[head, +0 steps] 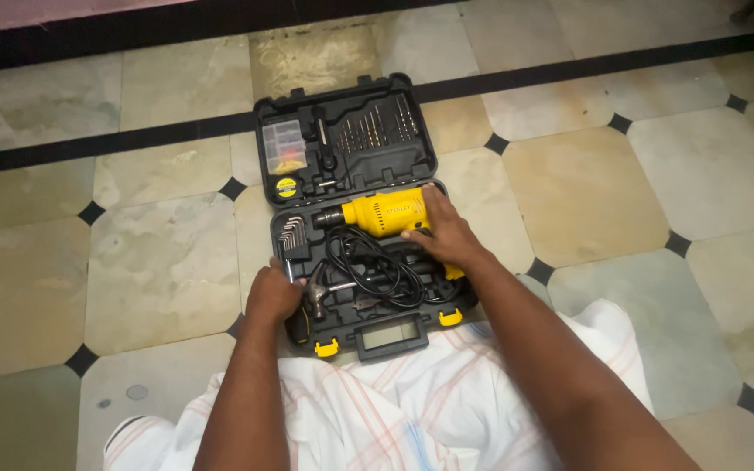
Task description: The person sits on the floor and organizes tools into a black toolbox. They place hex keys, a hammer, a screwdriver, and a yellow power drill with its cord into designated slots inside the case.
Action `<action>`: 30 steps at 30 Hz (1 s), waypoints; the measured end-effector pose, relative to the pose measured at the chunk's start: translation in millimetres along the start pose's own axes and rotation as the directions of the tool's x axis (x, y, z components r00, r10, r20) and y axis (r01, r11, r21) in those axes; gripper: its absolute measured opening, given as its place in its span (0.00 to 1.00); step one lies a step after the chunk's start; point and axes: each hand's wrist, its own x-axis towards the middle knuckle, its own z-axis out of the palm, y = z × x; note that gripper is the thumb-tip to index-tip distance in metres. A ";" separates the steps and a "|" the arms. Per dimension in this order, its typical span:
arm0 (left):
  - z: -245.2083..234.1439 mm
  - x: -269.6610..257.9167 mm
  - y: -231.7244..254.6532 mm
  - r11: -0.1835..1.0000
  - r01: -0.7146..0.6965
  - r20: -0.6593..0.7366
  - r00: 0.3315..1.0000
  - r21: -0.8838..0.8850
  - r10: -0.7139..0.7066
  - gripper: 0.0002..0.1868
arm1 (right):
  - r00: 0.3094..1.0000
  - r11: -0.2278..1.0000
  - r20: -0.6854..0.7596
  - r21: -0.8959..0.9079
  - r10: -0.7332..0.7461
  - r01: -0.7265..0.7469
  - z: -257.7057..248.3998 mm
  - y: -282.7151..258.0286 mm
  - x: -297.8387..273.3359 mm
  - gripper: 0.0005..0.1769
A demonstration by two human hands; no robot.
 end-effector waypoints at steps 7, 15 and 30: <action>3.6 5.9 -8.3 1.000 0.009 0.008 1.000 -0.007 -0.009 0.31 | 0.999 0.999 0.009 -0.015 -0.043 0.043 -0.4 7.9 -3.7 0.62; 4.7 2.2 -4.2 0.995 0.007 -0.085 0.996 -0.104 -0.016 0.27 | 1.000 1.000 -0.012 -0.009 0.013 -0.013 3.0 3.6 -3.9 0.56; 10.5 3.1 -3.3 0.972 -0.165 -0.287 0.951 -0.169 0.111 0.32 | 0.949 0.978 -0.249 -0.131 -0.193 0.164 -23.2 -16.2 -10.7 0.41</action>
